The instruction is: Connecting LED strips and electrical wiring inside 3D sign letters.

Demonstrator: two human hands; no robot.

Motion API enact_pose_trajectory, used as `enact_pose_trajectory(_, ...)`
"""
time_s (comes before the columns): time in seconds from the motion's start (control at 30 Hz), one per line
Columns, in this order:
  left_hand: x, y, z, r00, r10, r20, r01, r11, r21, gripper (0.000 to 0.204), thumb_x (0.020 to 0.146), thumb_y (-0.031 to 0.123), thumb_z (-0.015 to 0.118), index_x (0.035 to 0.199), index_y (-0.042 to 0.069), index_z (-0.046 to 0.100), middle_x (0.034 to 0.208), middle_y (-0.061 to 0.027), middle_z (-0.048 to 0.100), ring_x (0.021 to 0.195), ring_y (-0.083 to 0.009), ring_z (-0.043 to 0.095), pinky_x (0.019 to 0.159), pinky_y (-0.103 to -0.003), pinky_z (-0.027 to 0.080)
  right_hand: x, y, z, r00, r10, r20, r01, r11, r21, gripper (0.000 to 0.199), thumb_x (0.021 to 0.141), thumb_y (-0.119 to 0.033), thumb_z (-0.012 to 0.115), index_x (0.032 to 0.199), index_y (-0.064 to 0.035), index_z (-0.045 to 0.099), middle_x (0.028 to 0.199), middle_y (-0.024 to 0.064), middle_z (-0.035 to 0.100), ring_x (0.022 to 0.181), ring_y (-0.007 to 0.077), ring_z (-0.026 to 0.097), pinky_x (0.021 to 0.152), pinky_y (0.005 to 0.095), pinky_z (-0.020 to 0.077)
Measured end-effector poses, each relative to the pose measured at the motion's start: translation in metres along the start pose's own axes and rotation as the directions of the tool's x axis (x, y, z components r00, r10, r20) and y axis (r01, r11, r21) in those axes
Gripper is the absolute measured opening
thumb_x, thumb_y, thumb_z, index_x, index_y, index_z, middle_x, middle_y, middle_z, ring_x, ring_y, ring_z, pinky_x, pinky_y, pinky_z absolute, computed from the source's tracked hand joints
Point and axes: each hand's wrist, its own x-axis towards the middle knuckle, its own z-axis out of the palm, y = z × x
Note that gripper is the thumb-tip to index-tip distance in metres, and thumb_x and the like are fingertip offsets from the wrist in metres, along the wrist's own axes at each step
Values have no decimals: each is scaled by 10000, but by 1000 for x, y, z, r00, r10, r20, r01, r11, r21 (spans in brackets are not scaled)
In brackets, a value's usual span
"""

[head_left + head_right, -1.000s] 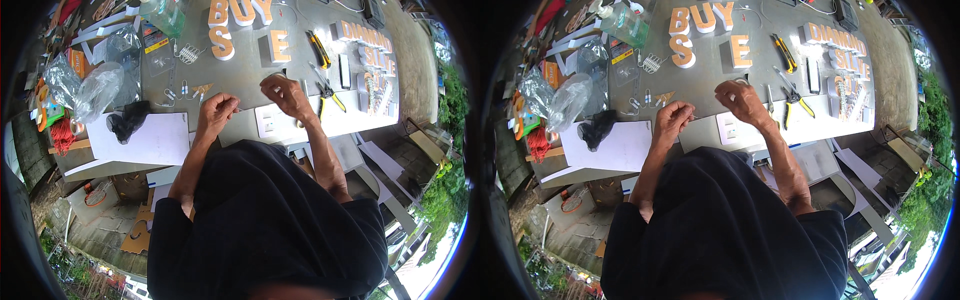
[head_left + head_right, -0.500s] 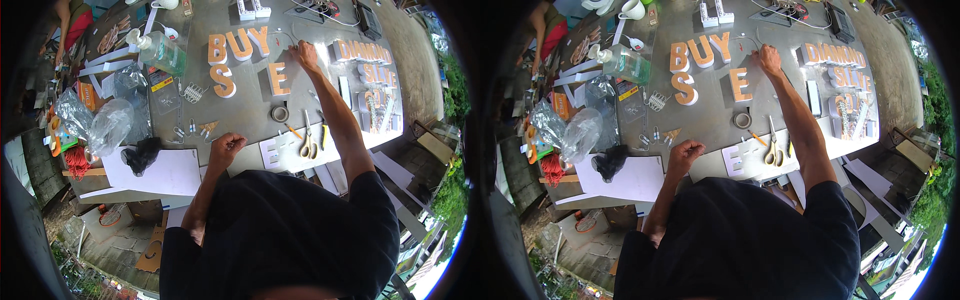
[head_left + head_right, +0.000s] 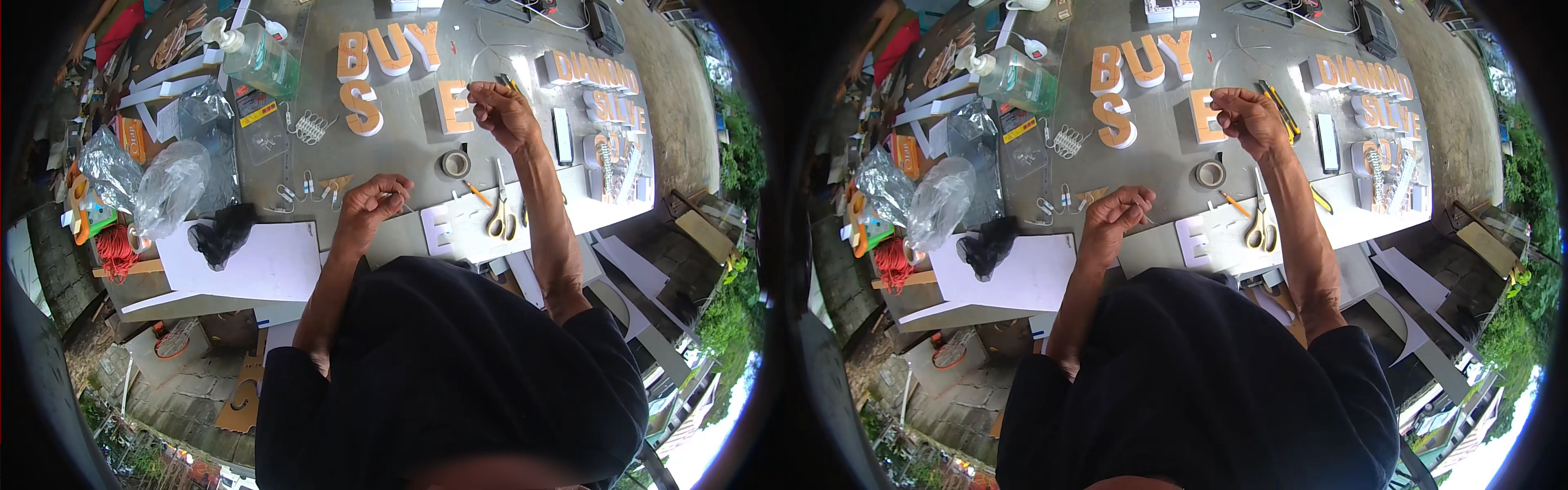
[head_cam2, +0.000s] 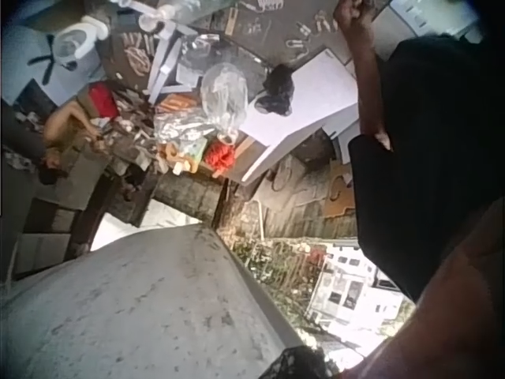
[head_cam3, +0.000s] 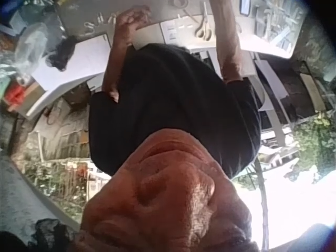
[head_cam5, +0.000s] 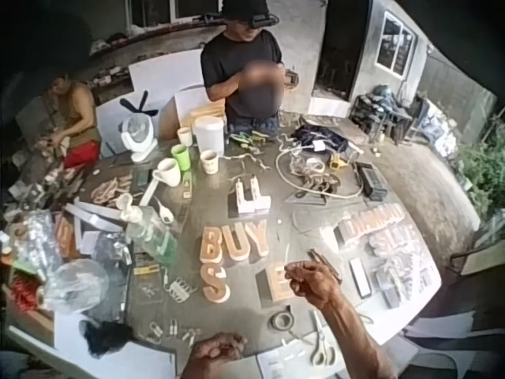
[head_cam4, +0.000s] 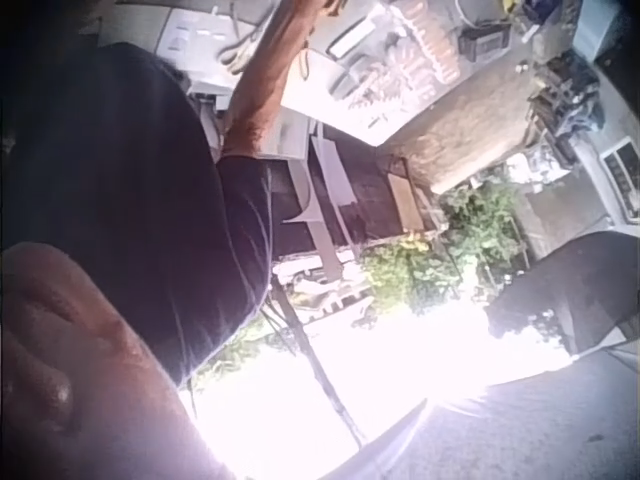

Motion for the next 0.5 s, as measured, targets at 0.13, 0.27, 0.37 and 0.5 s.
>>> enact_pose_trajectory(0.13,1,19,13,984,119,133,-111,992,-66,98,923,117,709,973,34,718,1341,-167,597,995,-143,593,785,-304,522,-70,19,39,984,120,132,-108,989,-101,131,915,-118,735,983,-8,716,810,60,693,557,85,566,456,195,384)
enact_pose_trajectory(0.27,-9,23,20,961,198,195,-188,980,-71,117,918,118,717,990,25,725,1318,-166,602,956,-153,610,759,-287,524,-112,40,60,948,202,246,-172,975,-139,168,860,-64,777,984,20,702,789,90,701,537,102,569,441,209,366)
enact_pose_trajectory(0.37,-21,20,18,968,160,195,-152,987,-55,112,928,109,707,993,19,723,1222,-133,626,899,-145,623,741,-285,520,-128,60,62,915,244,322,-222,970,-103,185,873,-75,766,1010,25,691,803,90,705,543,101,572,451,213,383)
enact_pose_trajectory(0.5,-33,18,19,988,146,58,-146,989,-3,115,928,75,702,988,-19,731,985,-86,678,810,-138,640,723,-283,522,-156,64,78,971,132,201,-62,945,-321,169,927,-82,695,1062,19,687,865,79,717,640,102,615,534,225,450)
